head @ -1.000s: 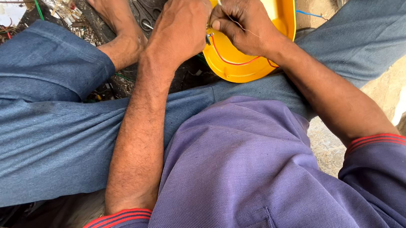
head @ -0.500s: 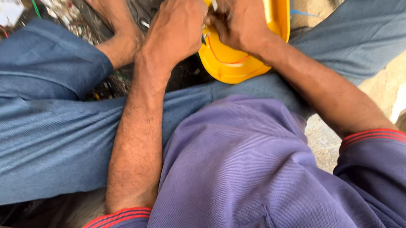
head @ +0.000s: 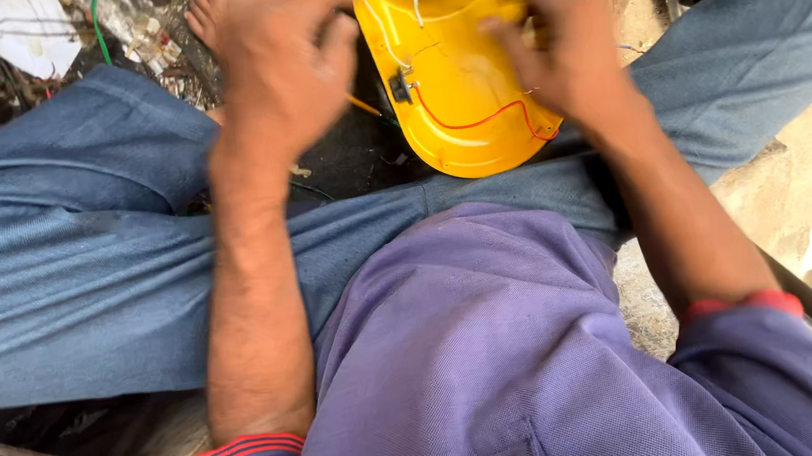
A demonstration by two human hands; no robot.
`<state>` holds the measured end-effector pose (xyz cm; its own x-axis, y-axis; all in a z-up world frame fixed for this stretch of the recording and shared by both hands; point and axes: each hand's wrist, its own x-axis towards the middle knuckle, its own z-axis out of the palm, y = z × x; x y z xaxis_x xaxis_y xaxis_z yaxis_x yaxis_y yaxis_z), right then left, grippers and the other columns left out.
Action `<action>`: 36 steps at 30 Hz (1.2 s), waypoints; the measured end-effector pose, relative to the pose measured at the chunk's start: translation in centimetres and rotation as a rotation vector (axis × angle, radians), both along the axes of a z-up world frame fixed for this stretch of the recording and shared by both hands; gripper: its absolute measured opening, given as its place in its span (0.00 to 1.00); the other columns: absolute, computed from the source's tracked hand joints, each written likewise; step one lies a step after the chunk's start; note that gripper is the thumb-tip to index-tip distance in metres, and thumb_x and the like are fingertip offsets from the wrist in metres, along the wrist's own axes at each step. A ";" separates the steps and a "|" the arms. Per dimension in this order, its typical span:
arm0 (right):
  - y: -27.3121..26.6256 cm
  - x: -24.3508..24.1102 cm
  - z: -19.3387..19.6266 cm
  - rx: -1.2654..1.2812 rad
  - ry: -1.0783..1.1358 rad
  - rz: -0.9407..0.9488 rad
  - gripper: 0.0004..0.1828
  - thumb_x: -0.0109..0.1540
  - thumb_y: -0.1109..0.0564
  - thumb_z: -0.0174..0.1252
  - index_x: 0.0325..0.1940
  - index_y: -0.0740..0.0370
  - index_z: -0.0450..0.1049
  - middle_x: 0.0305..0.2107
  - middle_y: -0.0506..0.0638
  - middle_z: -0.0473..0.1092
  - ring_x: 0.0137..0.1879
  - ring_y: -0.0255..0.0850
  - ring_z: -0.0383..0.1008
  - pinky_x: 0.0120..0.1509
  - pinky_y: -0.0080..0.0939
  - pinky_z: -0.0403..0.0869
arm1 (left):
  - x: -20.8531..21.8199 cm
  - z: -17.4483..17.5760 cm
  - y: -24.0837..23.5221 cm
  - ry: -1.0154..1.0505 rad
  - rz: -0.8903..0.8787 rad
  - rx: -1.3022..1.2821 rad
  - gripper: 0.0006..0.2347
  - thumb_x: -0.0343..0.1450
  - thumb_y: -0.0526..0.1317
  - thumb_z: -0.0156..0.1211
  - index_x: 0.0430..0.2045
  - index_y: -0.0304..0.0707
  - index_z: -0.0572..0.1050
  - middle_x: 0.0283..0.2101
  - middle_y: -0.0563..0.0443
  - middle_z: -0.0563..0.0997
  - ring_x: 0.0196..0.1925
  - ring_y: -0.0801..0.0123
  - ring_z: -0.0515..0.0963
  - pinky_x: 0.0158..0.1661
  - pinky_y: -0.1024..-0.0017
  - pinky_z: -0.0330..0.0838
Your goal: The person repairs an electrical appliance by stripping and connecting wires to a motor assembly inside a yellow plastic housing. They use pliers to strip insulation and a screwdriver to secure internal components.
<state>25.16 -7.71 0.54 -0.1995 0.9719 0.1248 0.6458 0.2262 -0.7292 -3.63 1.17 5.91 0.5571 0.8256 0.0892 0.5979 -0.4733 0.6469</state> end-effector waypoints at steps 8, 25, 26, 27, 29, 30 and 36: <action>-1.2 3.0 -9.4 -0.280 -0.083 -0.368 0.15 0.76 0.51 0.54 0.49 0.69 0.74 0.34 0.69 0.73 0.42 0.67 0.74 0.44 0.60 0.70 | -2.8 -4.2 1.1 0.204 0.268 -0.046 0.04 0.71 0.34 0.68 0.36 0.36 0.81 0.40 0.40 0.82 0.47 0.46 0.80 0.49 0.52 0.71; -0.2 2.5 -4.7 -0.196 0.181 -0.384 0.14 0.71 0.58 0.62 0.55 0.71 0.73 0.39 0.59 0.75 0.43 0.50 0.77 0.48 0.46 0.74 | 2.4 -25.3 -0.5 0.842 0.649 -0.605 0.30 0.68 0.45 0.67 0.61 0.34 0.58 0.58 0.21 0.67 0.58 0.35 0.75 0.54 0.54 0.74; -0.6 2.1 -3.6 -0.099 0.134 -0.406 0.15 0.70 0.60 0.63 0.56 0.73 0.72 0.41 0.61 0.75 0.43 0.49 0.76 0.48 0.44 0.75 | 1.8 -25.8 -1.4 0.833 0.666 -0.626 0.31 0.67 0.46 0.68 0.61 0.34 0.59 0.58 0.22 0.69 0.58 0.36 0.75 0.54 0.54 0.74; -1.2 1.8 -2.2 -0.002 0.086 -0.425 0.16 0.69 0.61 0.64 0.57 0.74 0.71 0.42 0.62 0.74 0.44 0.47 0.76 0.47 0.42 0.75 | 1.3 -25.7 -2.1 0.803 0.668 -0.683 0.32 0.66 0.46 0.69 0.61 0.35 0.59 0.57 0.24 0.70 0.58 0.37 0.76 0.54 0.54 0.74; -1.6 1.3 0.8 0.014 0.052 -0.463 0.13 0.71 0.62 0.62 0.58 0.72 0.72 0.45 0.61 0.73 0.47 0.43 0.76 0.51 0.38 0.75 | 0.4 -23.9 -0.3 0.744 0.676 -0.719 0.34 0.63 0.47 0.72 0.60 0.35 0.60 0.56 0.26 0.72 0.57 0.39 0.76 0.54 0.55 0.73; -2.6 1.1 2.2 0.004 0.025 -0.493 0.12 0.72 0.63 0.61 0.59 0.72 0.73 0.47 0.60 0.73 0.49 0.41 0.76 0.53 0.36 0.76 | 0.6 -22.8 -0.1 0.715 0.656 -0.745 0.34 0.61 0.47 0.73 0.60 0.36 0.61 0.56 0.28 0.73 0.57 0.40 0.76 0.54 0.55 0.73; -4.4 -3.7 5.7 -0.543 0.705 -0.453 0.09 0.71 0.63 0.61 0.54 0.70 0.75 0.41 0.52 0.75 0.43 0.37 0.77 0.52 0.37 0.77 | 0.9 -11.1 1.1 0.602 0.481 -0.786 0.34 0.55 0.48 0.77 0.53 0.37 0.68 0.51 0.37 0.80 0.54 0.46 0.79 0.53 0.57 0.72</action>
<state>21.45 -12.07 6.21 0.1529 0.8982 -0.4122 -0.0312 -0.4125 -0.9104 -2.76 2.27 -5.16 -0.0619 0.6754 -0.7349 0.9281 0.3098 0.2065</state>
